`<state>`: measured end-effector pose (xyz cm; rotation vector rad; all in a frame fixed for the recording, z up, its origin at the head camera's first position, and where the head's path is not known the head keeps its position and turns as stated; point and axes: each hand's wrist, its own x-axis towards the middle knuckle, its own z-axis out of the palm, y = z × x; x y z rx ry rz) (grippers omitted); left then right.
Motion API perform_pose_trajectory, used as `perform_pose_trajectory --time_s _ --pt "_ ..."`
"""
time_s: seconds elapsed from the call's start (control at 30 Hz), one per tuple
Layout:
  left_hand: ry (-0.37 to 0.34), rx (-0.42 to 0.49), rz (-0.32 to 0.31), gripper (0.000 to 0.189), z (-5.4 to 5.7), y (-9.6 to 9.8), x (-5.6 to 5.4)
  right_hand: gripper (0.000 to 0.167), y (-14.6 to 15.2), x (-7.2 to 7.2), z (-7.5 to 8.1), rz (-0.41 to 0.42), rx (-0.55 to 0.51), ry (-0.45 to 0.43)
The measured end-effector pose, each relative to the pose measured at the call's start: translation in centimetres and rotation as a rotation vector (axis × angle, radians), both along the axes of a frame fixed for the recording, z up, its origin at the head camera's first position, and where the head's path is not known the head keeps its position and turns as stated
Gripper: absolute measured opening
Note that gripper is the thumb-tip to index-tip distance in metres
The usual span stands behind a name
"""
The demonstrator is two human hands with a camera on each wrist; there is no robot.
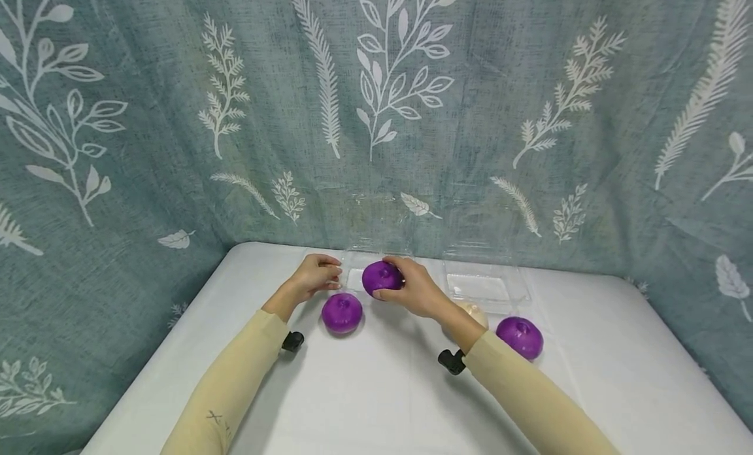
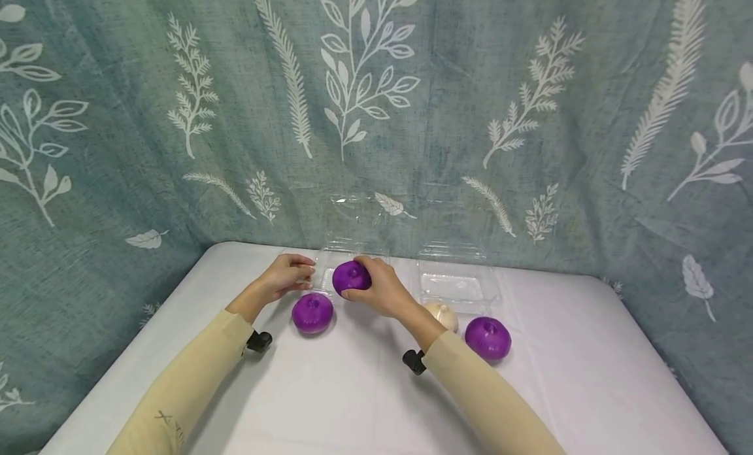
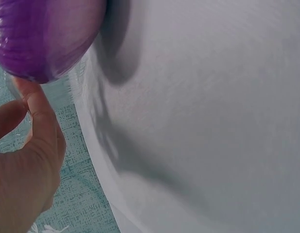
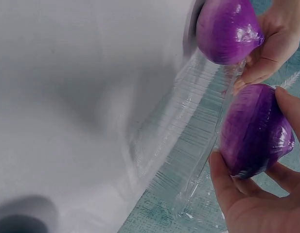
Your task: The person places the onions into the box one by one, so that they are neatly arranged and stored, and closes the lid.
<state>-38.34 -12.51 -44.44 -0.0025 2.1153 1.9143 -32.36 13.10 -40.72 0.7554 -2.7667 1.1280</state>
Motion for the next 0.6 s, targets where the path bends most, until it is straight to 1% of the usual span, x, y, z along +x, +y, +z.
perform_pose_trajectory --time_s 0.17,0.33,0.6 --pt "-0.003 0.003 -0.003 0.04 0.1 -0.3 0.3 0.076 -0.7 -0.7 -0.5 -0.037 -0.002 -0.006" --pt "0.004 0.011 -0.016 0.04 0.1 -0.4 0.2 0.076 -1.2 -1.4 -0.7 -0.079 0.001 -0.013" --pt "0.001 0.006 -0.014 0.04 0.2 -0.1 0.2 0.073 -1.9 -2.8 -1.7 -0.102 -0.034 -0.042"
